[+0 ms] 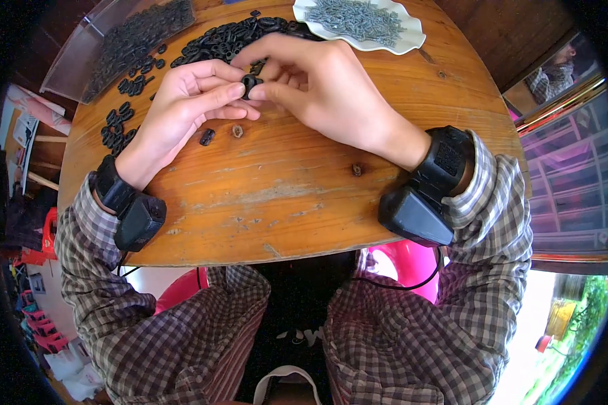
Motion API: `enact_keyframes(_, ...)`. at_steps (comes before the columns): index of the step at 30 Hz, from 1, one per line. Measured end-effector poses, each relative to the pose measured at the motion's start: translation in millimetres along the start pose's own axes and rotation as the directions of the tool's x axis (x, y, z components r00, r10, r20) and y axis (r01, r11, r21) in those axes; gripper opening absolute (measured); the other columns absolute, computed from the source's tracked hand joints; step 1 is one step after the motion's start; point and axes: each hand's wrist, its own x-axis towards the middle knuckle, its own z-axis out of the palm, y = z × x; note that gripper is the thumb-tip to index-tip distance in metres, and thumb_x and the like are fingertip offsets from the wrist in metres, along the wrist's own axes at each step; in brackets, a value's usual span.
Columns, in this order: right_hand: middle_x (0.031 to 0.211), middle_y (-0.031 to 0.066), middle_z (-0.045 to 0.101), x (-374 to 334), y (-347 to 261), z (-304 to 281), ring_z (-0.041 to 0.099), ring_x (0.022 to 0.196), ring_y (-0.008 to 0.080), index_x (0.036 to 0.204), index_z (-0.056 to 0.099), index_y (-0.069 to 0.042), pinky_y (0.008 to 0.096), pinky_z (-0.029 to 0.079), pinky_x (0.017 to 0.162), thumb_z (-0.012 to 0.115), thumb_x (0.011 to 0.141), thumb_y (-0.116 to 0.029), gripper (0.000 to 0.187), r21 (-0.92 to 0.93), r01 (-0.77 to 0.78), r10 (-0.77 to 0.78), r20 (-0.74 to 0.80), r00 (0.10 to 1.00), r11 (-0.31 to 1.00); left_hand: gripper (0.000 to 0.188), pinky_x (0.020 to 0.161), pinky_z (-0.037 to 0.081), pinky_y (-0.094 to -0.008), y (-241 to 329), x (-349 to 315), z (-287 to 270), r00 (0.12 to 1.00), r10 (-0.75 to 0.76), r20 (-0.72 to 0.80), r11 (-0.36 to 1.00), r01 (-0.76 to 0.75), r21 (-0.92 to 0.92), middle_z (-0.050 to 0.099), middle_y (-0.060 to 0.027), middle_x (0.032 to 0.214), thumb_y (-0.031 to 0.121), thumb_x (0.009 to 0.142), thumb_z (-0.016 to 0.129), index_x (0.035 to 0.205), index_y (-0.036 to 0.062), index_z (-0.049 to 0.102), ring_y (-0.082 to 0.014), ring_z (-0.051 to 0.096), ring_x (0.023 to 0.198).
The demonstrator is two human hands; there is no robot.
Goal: The person assembles cord locks by hand by picking up a plastic housing, inserting a metal spring, and then fitting a plastic plunger into the housing. The completed cord locks are then placed onto the wooden table.
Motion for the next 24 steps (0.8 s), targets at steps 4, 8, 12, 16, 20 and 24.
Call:
enact_keyframes(4,0.077,0.0033,0.059,4,3,-2,0.055,0.067,0.0128,0.093,0.062,-0.002,0.0251,0.045,0.057,0.070,0.070,-0.005,0.025,-0.403,0.361,-0.343,0.120,0.932,0.841,0.028,0.063,0.050,-0.0215,3,-4,5,1.000,0.017,-0.023,0.998,-0.016,0.053,0.064,-0.0106,0.083,0.009,0.084,0.058,0.108,0.0003,0.047,-0.0153,0.063,0.071)
enact_keyframes(8,0.077,0.0061,0.057,4,-1,-8,0.055,0.067,0.0177,0.086,0.059,-0.001,0.0273,0.044,0.055,0.074,0.065,-0.009,0.027,-0.450,0.457,-0.392,0.235,0.890,0.768,0.043,0.054,0.039,-0.0180,2,-5,10,0.996,0.088,0.015,0.985,-0.090,0.144,0.060,-0.0059,0.072,0.004,0.082,0.060,0.117,0.0039,0.036,-0.0079,0.052,0.059)
enact_keyframes(12,0.076,0.0103,0.052,1,3,-10,0.053,0.065,0.0258,0.081,0.051,-0.001,0.0335,0.042,0.057,0.073,0.065,-0.016,0.031,-0.406,0.538,-0.437,0.320,0.841,0.739,0.044,0.055,0.040,-0.0187,1,-5,13,0.989,0.129,0.078,0.973,-0.141,0.180,0.060,-0.0060,0.073,0.000,0.081,0.059,0.117,0.0034,0.035,-0.0087,0.052,0.060)
enact_keyframes(16,0.085,0.0077,0.057,3,1,-11,0.056,0.072,0.0194,0.085,0.058,-0.002,0.0283,0.044,0.055,0.075,0.064,-0.011,0.029,-0.424,0.557,-0.445,0.338,0.829,0.715,0.038,0.057,0.044,-0.0196,6,-6,10,0.984,0.135,0.115,0.963,-0.157,0.218,0.063,-0.0099,0.077,-0.001,0.081,0.059,0.112,0.0032,0.038,-0.0082,0.055,0.064)
enact_keyframes(20,0.087,0.0064,0.061,18,-14,-19,0.058,0.075,0.0201,0.101,0.059,-0.004,0.0305,0.048,0.063,0.070,0.071,-0.020,0.036,-0.643,0.438,-0.501,0.097,0.860,0.628,0.022,0.063,0.045,-0.0244,40,5,-18,0.857,0.512,-0.051,0.634,-0.337,0.695,0.063,-0.0062,0.077,0.007,0.082,0.057,0.103,0.0012,0.053,-0.0126,0.057,0.066)
enact_keyframes(24,0.085,0.0108,0.063,18,21,-100,0.060,0.075,0.0234,0.099,0.061,-0.003,0.0324,0.047,0.064,0.065,0.076,-0.018,0.028,-0.885,0.060,-0.297,-0.091,0.951,0.462,0.004,0.058,0.047,-0.0248,102,31,-49,0.651,0.724,-0.227,0.313,-0.017,0.950,0.063,-0.0104,0.073,-0.004,0.077,0.056,0.079,-0.0045,0.052,-0.0134,0.062,0.068)
